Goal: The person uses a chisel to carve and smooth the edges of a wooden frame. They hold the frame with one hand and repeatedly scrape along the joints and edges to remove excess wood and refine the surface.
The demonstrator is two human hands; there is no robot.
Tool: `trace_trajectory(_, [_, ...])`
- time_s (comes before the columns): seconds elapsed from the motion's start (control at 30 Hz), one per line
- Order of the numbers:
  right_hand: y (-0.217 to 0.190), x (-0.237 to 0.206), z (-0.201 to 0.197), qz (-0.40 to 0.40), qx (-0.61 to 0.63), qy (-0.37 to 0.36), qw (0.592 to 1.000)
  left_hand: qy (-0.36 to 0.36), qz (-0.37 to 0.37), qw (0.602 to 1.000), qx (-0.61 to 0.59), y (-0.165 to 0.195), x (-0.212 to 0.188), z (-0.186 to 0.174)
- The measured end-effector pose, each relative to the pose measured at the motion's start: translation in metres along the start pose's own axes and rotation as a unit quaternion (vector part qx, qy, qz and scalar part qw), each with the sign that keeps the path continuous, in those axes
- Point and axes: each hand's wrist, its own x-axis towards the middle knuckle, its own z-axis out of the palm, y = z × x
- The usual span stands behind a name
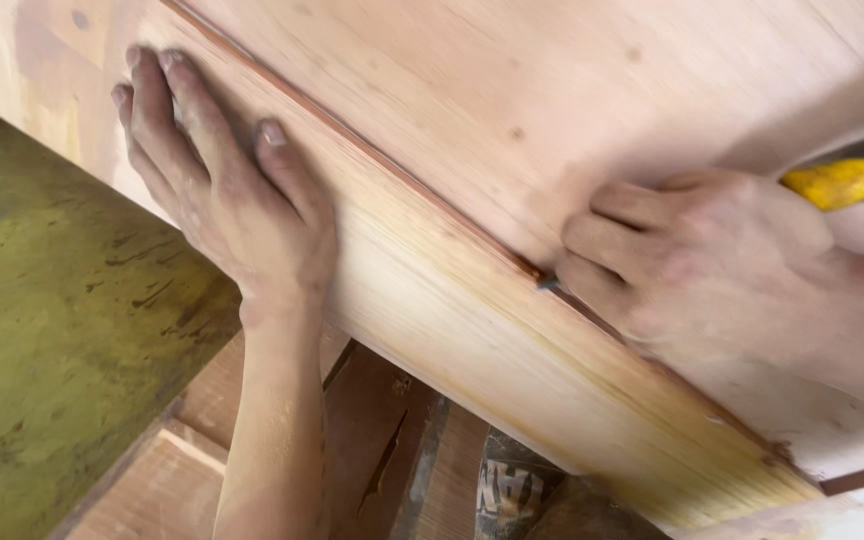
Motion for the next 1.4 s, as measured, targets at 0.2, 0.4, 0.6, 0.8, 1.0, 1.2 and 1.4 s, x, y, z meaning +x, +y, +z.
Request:
trace_trajectory(0.2, [-0.039,-0.099,0.015,-0.005,0.11,-0.023,0.994,-0.01,0.003,1.0,0.0,0.071,-0.058,0.001])
trace_trajectory(0.4, [-0.074,-0.179,0.019,-0.053,0.17,-0.214,0.96,-0.032,-0.008,0.999,-0.028,0.15,-0.136,-0.02])
trace_trajectory(0.6, [-0.085,-0.222,0.013,-0.035,0.185,-0.131,0.973,-0.002,-0.066,0.996,-0.065,0.188,-0.15,-0.03])
trace_trajectory(0.8, [-0.035,-0.135,0.02,0.179,0.124,-0.027,0.976,0.049,-0.111,0.988,-0.094,0.184,-0.149,-0.036])
trace_trajectory(1.0, [-0.026,-0.055,0.018,0.115,0.063,0.197,0.972,0.049,-0.095,0.992,-0.07,0.18,-0.151,-0.038])
trace_trajectory(1.2, [-0.031,-0.084,0.017,0.016,0.029,0.145,0.989,0.041,-0.107,0.992,-0.061,0.181,-0.155,-0.037])
trace_trajectory(1.4, [-0.059,-0.144,0.024,-0.016,0.04,0.053,0.998,0.044,-0.098,0.994,-0.021,0.178,-0.153,-0.028])
